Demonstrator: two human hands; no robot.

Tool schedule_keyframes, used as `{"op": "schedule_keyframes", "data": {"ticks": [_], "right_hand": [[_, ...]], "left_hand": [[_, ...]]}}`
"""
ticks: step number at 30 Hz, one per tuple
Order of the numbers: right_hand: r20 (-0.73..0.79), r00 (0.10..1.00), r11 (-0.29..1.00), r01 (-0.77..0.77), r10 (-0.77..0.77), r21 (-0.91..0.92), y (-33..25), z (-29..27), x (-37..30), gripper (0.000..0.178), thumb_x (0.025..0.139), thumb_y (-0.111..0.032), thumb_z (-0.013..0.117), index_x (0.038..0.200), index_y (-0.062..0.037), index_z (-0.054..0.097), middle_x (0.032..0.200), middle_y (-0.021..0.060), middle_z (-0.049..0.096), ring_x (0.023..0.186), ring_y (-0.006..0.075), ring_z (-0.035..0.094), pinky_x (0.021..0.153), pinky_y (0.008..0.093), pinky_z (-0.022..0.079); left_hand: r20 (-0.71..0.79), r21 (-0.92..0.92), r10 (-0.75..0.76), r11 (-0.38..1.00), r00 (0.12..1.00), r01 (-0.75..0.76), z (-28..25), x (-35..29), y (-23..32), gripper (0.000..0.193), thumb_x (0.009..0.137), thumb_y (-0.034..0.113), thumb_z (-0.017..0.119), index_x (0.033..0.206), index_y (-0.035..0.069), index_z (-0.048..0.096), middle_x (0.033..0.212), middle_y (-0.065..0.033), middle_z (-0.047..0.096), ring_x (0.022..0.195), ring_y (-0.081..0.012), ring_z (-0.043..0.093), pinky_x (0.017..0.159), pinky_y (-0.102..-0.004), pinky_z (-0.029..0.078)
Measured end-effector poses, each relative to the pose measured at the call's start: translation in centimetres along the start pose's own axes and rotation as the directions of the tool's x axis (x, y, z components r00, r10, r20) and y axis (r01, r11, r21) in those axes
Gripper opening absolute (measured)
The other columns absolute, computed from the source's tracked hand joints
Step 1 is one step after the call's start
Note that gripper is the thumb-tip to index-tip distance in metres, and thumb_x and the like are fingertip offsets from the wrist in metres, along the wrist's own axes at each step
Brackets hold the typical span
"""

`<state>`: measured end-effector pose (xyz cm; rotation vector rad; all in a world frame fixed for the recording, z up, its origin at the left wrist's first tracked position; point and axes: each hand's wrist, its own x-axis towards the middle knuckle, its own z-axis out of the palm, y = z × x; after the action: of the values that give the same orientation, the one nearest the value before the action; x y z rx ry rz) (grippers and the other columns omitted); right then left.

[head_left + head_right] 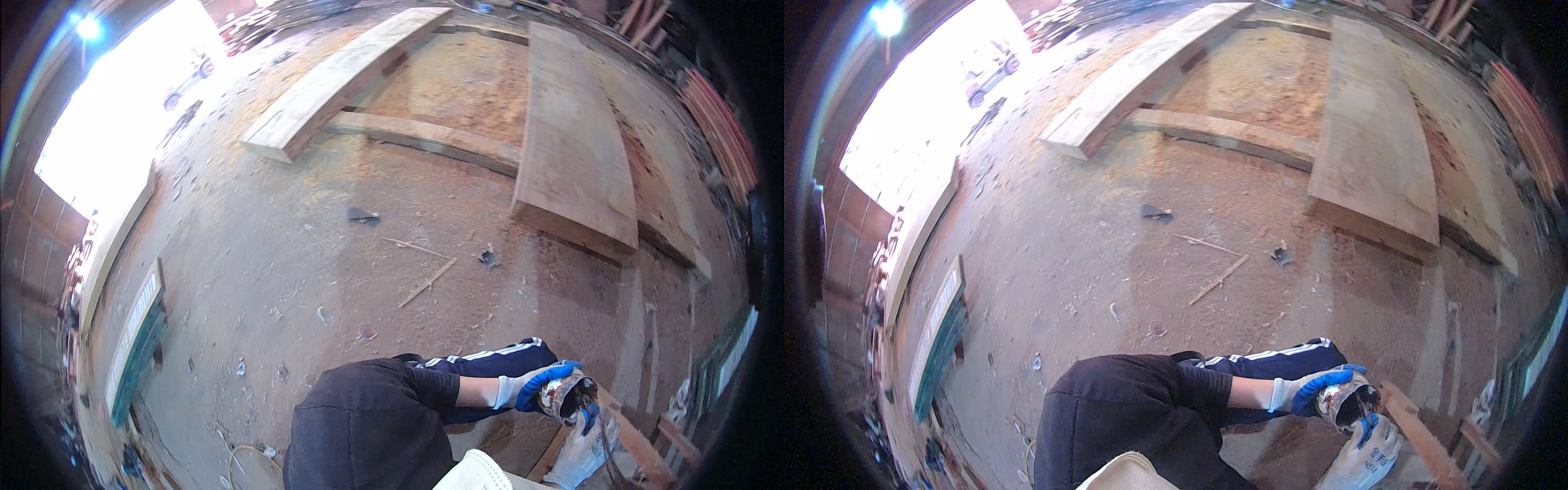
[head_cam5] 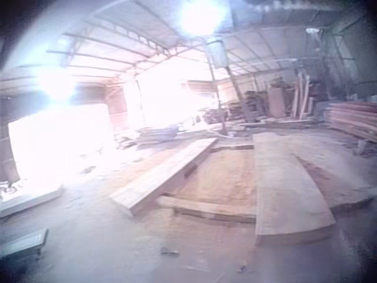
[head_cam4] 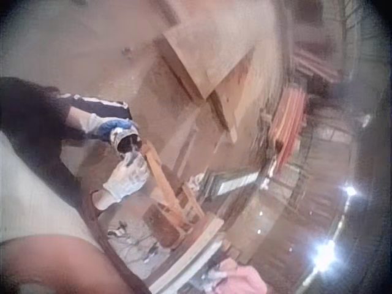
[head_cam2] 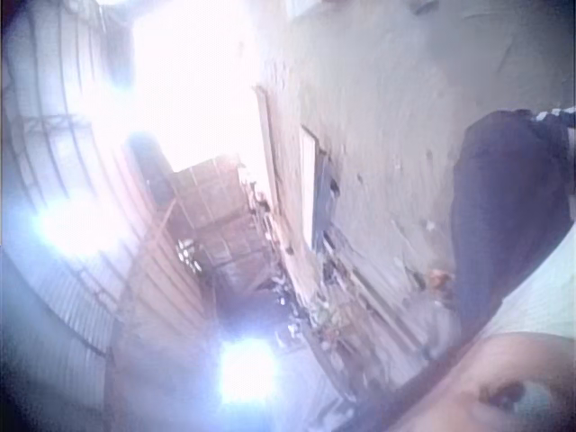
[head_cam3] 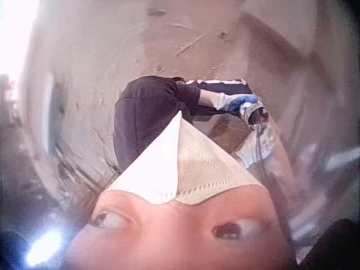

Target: The person sands a curved wooden slatted panel with an electric sander, then applies a dark finish with a brush, and sands again. The work is performed on a single panel supported on a wooden frame in a workshop.

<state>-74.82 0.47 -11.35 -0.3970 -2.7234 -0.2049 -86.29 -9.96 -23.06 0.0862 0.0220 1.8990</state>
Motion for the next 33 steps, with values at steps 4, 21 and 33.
{"op": "schedule_keyframes", "data": {"ticks": [4,21,33], "right_hand": [[0.022,0.995,0.989,0.089,-0.092,0.118,0.0,-1.2,2.0,0.026,0.089,-0.031,0.058,0.107,-0.0124,0.063,0.097,0.0119,0.064,0.090,0.0285,0.060,0.080,0.0400,0.048],[0.036,0.997,0.961,0.061,-0.073,0.270,2.2,2.8,0.9,0.027,0.089,-0.014,0.056,0.114,-0.0049,0.059,0.119,0.0176,0.055,0.115,0.0370,0.049,0.099,0.0478,0.038],[0.064,0.892,0.653,-0.376,0.448,0.658,4.4,-3.9,-2.5,0.021,0.083,-0.002,0.058,0.104,-0.0015,0.064,0.089,0.0131,0.064,0.074,0.0253,0.060,0.069,0.0345,0.047]], "left_hand": [[-0.021,0.070,0.121,0.990,0.992,-0.119,2.4,-0.4,0.9,0.041,0.092,0.043,0.053,0.120,0.013,0.055,0.118,-0.0103,0.060,0.107,-0.0252,0.060,0.091,-0.0482,0.049],[0.071,0.818,0.252,0.539,0.965,-0.201,4.9,0.9,3.1,0.037,0.083,0.021,0.064,0.116,0.007,0.054,0.106,-0.0120,0.060,0.098,-0.0220,0.060,0.086,-0.0367,0.049],[-0.410,0.120,-0.055,0.986,0.911,0.114,2.5,2.9,-2.1,0.075,0.083,0.070,0.040,0.132,0.015,0.048,0.131,-0.0133,0.052,0.118,-0.0341,0.050,0.098,-0.0563,0.041]]}}
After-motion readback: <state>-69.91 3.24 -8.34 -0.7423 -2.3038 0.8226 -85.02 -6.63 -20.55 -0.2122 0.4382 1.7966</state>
